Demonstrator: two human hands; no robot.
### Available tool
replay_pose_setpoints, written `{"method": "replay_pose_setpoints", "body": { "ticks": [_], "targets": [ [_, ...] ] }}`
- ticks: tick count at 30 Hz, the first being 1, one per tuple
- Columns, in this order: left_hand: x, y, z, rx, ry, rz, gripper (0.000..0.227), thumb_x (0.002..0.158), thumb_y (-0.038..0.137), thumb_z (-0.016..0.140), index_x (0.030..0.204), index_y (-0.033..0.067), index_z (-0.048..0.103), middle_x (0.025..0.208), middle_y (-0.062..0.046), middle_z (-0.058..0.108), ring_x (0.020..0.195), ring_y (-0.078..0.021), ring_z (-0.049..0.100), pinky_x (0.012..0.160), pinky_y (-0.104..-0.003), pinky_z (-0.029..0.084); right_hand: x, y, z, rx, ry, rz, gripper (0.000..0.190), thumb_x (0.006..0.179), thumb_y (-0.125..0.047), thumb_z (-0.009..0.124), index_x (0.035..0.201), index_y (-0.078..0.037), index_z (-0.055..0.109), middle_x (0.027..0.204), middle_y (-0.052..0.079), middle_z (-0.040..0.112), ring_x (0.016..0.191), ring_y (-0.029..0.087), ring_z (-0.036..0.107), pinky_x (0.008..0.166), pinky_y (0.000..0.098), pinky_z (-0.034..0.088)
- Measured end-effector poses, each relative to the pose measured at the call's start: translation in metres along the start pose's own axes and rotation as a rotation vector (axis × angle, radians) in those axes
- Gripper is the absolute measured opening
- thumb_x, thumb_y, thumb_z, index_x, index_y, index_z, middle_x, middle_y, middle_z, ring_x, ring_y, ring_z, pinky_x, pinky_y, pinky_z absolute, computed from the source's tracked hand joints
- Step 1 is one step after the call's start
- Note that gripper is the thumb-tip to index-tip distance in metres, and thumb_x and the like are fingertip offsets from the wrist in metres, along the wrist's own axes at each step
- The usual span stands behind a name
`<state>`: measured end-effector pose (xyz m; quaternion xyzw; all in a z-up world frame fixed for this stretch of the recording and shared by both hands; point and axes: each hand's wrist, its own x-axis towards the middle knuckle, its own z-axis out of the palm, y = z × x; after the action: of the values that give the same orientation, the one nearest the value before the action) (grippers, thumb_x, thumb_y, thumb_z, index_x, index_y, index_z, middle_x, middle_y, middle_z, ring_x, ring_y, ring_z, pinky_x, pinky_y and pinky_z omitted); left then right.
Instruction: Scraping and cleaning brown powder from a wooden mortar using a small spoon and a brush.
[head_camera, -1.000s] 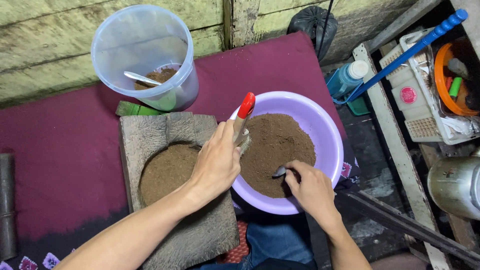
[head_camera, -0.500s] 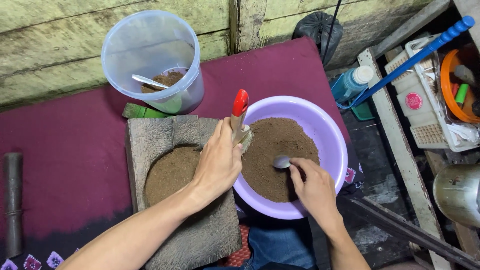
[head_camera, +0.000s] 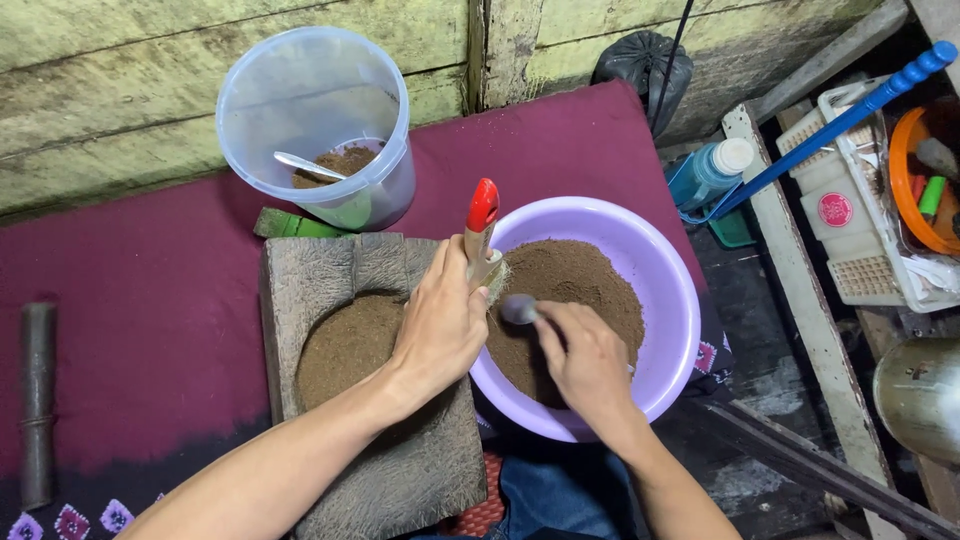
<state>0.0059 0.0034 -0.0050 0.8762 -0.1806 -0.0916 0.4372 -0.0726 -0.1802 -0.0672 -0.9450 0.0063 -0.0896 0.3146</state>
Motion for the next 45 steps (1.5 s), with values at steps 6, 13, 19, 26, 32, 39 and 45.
{"method": "replay_pose_setpoints", "body": {
  "ticks": [6,13,19,26,32,39,45],
  "targets": [
    [-0.003,0.003,0.000,-0.006,-0.013,-0.027,0.045,0.089,0.001,0.053,0.133,-0.0026,0.044,0.116,-0.025,0.054,0.109,-0.0532,0.058,0.083,-0.065,0.049,0.000,0.011,0.035,-0.032,-0.158,-0.110,0.016,0.094,-0.024,0.064,0.107,-0.020,0.073,0.079,0.003,0.070,0.085,0.025,0.071,0.069,0.0380,0.059],
    [-0.001,0.000,0.003,-0.008,0.001,-0.014,0.051,0.089,0.002,0.052,0.138,-0.0038,0.040,0.118,-0.024,0.054,0.108,-0.0514,0.059,0.081,-0.065,0.050,-0.015,0.001,0.003,-0.054,-0.150,-0.023,0.015,0.094,-0.028,0.065,0.103,-0.020,0.074,0.077,0.002,0.071,0.083,0.022,0.072,0.067,0.0364,0.060],
    [-0.001,0.015,-0.003,0.009,-0.024,-0.142,0.037,0.089,0.001,0.053,0.125,0.0057,0.047,0.117,-0.013,0.058,0.105,-0.0329,0.063,0.087,-0.048,0.052,-0.029,-0.008,-0.001,0.106,-0.059,-0.181,0.020,0.096,-0.019,0.065,0.113,-0.010,0.071,0.093,0.002,0.075,0.080,0.021,0.068,0.071,0.0353,0.056],
    [-0.001,0.012,-0.002,-0.002,-0.045,-0.105,0.037,0.084,0.001,0.052,0.120,0.0076,0.048,0.121,-0.012,0.061,0.105,-0.0358,0.065,0.082,-0.051,0.052,-0.052,-0.006,-0.014,0.100,-0.090,0.076,0.027,0.095,-0.030,0.066,0.115,-0.013,0.070,0.094,0.002,0.072,0.080,0.019,0.068,0.071,0.0355,0.054],
    [0.001,0.008,-0.001,0.021,-0.053,-0.093,0.034,0.083,0.000,0.049,0.116,0.0050,0.046,0.123,-0.014,0.062,0.107,-0.0364,0.065,0.086,-0.053,0.053,-0.085,0.040,-0.018,-0.124,0.017,0.332,0.038,0.087,-0.042,0.072,0.120,-0.022,0.070,0.089,-0.003,0.069,0.077,0.020,0.069,0.071,0.0395,0.053],
    [-0.003,0.015,-0.001,0.102,-0.190,-0.090,0.060,0.077,0.007,0.052,0.136,0.0054,0.041,0.129,-0.013,0.065,0.110,-0.0376,0.066,0.086,-0.055,0.053,-0.081,0.070,-0.047,0.084,0.245,0.591,0.026,0.083,-0.017,0.076,0.107,-0.008,0.078,0.069,0.001,0.056,0.062,0.015,0.047,0.068,0.0312,0.041],
    [-0.002,0.013,0.001,0.159,-0.203,-0.175,0.026,0.082,0.009,0.052,0.107,0.0080,0.043,0.106,-0.012,0.061,0.088,-0.0312,0.064,0.070,-0.052,0.056,-0.094,0.132,-0.017,-0.013,0.250,0.489,0.038,0.080,-0.024,0.077,0.115,-0.009,0.078,0.119,0.013,0.059,0.126,0.031,0.057,0.109,0.0444,0.042]
  ]
}}
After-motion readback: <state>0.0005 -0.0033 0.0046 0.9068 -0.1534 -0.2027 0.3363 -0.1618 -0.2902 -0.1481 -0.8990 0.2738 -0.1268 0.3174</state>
